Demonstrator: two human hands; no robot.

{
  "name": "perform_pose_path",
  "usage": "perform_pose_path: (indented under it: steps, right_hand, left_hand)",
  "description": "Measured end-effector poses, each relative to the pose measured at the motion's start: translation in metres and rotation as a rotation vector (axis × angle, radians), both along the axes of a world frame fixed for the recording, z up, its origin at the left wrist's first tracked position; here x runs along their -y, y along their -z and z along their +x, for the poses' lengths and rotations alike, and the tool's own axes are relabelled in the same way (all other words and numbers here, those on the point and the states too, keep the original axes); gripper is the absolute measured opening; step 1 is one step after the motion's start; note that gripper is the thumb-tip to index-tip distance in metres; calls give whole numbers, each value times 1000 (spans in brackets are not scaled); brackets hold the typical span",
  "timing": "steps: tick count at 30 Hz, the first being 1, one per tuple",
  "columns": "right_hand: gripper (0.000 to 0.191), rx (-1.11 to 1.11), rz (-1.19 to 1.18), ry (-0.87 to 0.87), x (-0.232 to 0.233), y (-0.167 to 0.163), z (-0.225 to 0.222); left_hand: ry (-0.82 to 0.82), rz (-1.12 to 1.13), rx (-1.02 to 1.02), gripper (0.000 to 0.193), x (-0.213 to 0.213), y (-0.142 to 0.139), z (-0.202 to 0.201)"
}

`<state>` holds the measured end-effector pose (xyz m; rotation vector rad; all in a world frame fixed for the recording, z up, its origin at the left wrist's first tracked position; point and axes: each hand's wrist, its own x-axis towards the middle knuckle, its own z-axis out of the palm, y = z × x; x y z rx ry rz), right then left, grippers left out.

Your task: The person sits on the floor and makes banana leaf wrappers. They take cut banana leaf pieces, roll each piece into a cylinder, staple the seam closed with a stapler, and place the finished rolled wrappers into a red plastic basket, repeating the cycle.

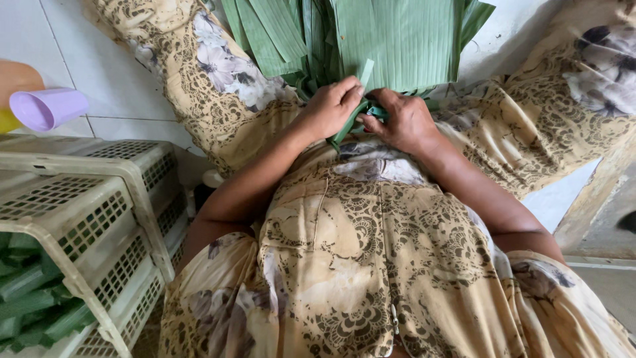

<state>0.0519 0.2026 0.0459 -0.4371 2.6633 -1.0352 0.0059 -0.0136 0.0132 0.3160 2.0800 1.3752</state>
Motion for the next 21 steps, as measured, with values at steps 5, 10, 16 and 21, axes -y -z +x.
perform_pose_path:
  steps: [5, 10, 16, 21]
  right_hand:
    - [68, 42, -506, 178, -9, -11, -15]
    - [68, 111, -482, 330, 1, -8, -14]
    - [64, -15, -409, 327, 2, 3, -10]
    - [57, -100, -415, 339, -18, 7, -17]
  left_hand:
    - [-245, 458, 150, 28, -7, 43, 1]
    - [-242, 402, 167, 28, -8, 47, 5]
    - [-243, 411, 324, 27, -6, 24, 0]
    - [-483, 842, 502, 44, 66, -59, -34]
